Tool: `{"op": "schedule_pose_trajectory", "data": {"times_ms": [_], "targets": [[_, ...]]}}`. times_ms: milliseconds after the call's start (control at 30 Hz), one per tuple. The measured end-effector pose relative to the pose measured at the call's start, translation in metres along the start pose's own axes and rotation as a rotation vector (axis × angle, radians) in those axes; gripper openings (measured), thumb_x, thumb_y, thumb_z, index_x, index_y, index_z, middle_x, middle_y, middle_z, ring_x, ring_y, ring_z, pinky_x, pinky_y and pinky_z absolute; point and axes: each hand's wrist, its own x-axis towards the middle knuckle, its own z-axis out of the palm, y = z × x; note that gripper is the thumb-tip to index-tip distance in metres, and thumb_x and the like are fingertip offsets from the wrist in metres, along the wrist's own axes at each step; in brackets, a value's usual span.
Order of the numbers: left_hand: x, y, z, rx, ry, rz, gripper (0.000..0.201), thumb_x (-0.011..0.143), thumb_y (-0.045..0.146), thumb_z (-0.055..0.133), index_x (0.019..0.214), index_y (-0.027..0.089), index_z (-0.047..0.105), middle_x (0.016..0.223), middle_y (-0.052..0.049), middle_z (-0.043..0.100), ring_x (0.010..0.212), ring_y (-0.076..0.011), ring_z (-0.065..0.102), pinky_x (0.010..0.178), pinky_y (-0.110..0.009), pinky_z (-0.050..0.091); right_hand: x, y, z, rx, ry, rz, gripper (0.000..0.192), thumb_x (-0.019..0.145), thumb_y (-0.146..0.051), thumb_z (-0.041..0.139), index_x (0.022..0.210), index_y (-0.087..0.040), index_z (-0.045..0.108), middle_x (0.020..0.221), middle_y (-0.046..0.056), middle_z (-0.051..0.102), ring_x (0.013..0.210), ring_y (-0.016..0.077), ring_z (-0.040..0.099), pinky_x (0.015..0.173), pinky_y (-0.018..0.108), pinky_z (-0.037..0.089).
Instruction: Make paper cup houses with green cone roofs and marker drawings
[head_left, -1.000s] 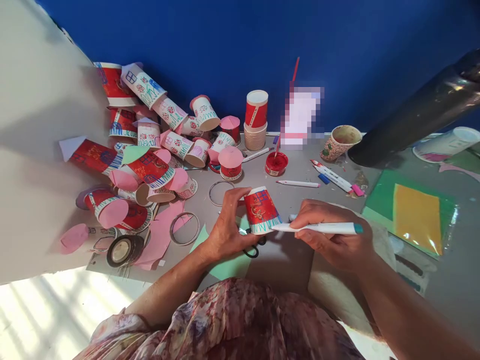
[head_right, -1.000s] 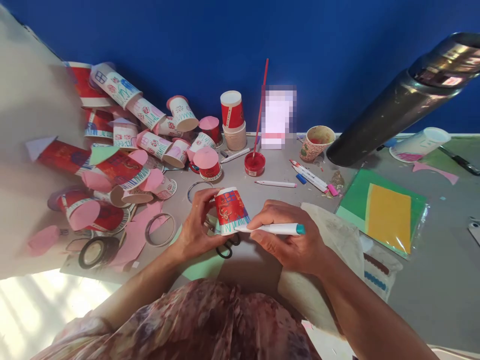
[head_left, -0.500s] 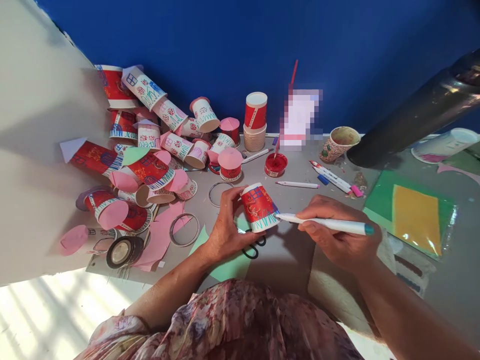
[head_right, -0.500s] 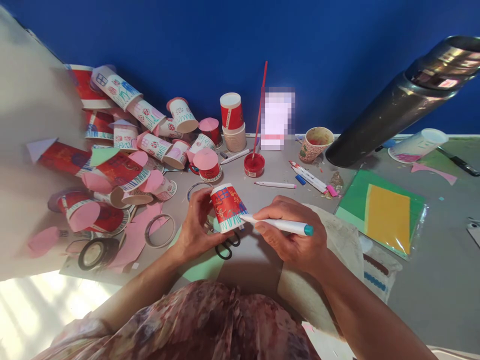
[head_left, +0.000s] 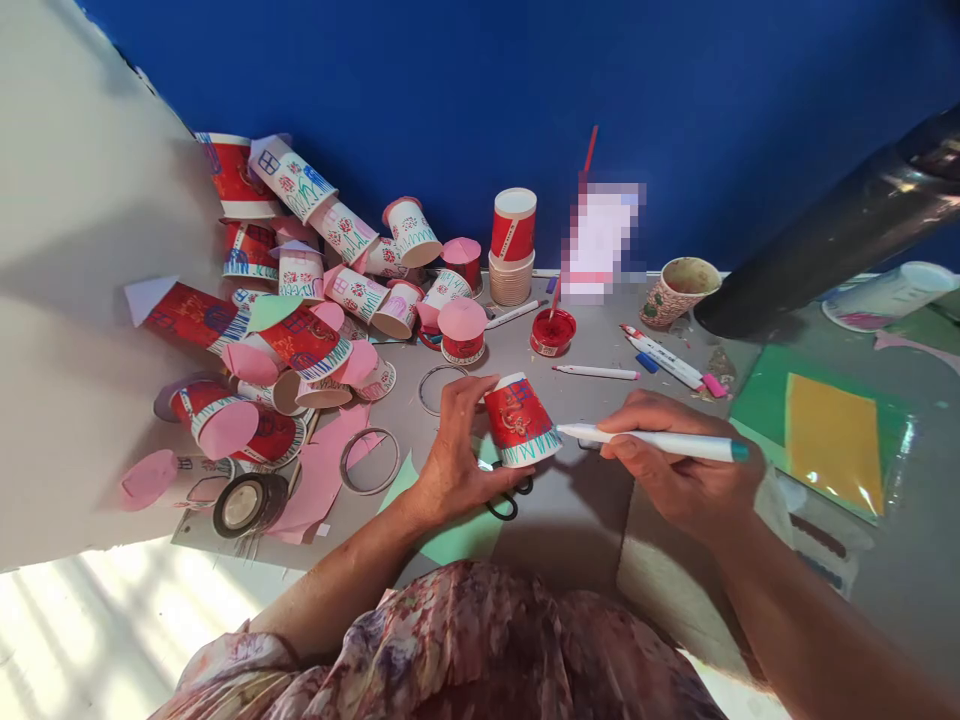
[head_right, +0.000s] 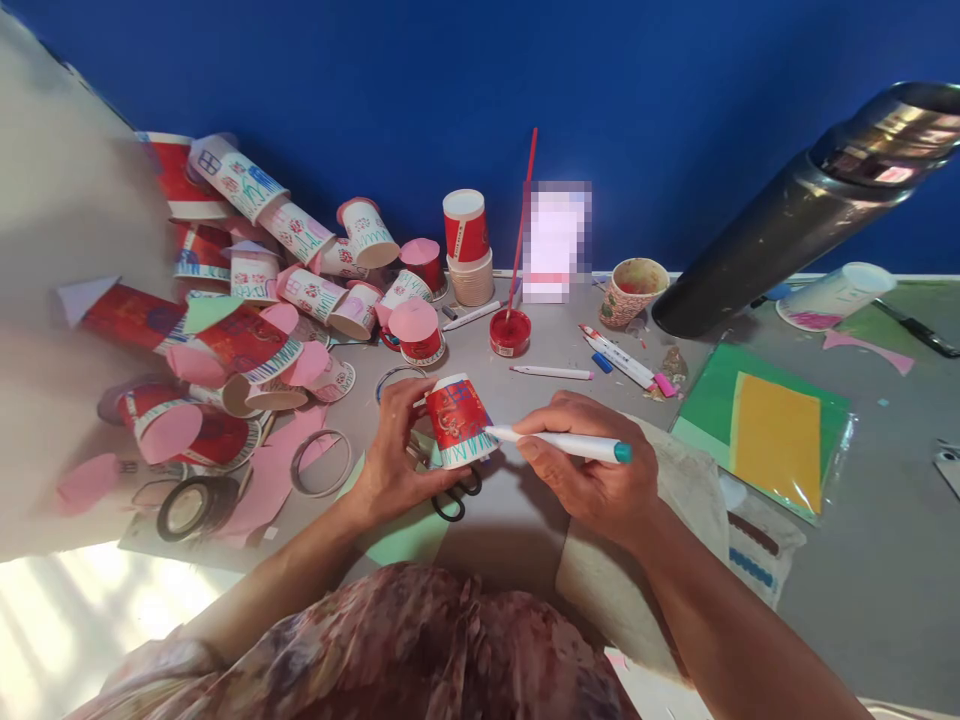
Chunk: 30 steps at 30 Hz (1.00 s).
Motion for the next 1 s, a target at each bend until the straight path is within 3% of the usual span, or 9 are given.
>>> {"op": "schedule_pose_trajectory", "data": {"times_ms": [267,633,833,1000], "targets": [[-0.002,-0.003,-0.002,0.202,0.019,0.063,0.104,0.075,0.058,0.083,0.158,0.029,0.027,0.137,-0.016,0.043,0.128,-0.0336,0.051,0.101,-0.050,0.053,0.002,0.000,0.002,-0.050,-0.055,0.037,0.006,0.092,-0.024,0.068,0.092,-0.024,0.074,0.069,0.001,0.070,0.054,0.0157,0.058,0.050,0.030,0.043],[0.002,0.002,-0.006,0.329,0.046,0.150,0.105,0.073,0.067,0.079,0.156,0.027,0.029,0.137,-0.017,0.057,0.121,-0.0352,0.056,0.101,-0.052,0.046,-0.003,-0.004,0.014,0.050,-0.175,-0.113,0.015,0.089,-0.017,0.069,0.101,-0.025,0.070,0.072,0.001,0.070,0.061,0.0171,0.057,0.057,0.031,0.045],[0.001,0.002,-0.006,0.319,0.034,0.146,0.105,0.073,0.066,0.080,0.157,0.028,0.028,0.138,-0.017,0.056,0.123,-0.0355,0.055,0.102,-0.051,0.046,0.000,-0.003,0.015,-0.006,-0.170,-0.127,0.009,0.092,-0.019,0.067,0.099,-0.024,0.071,0.070,0.000,0.070,0.059,0.0164,0.058,0.056,0.030,0.045],[0.001,0.001,-0.006,0.331,0.028,0.118,0.103,0.075,0.069,0.077,0.156,0.027,0.027,0.138,-0.018,0.054,0.123,-0.0367,0.055,0.101,-0.054,0.047,0.000,-0.004,0.013,-0.124,-0.045,-0.065,0.005,0.092,-0.022,0.068,0.091,-0.025,0.071,0.069,0.001,0.069,0.059,0.0174,0.060,0.055,0.031,0.045]]}}
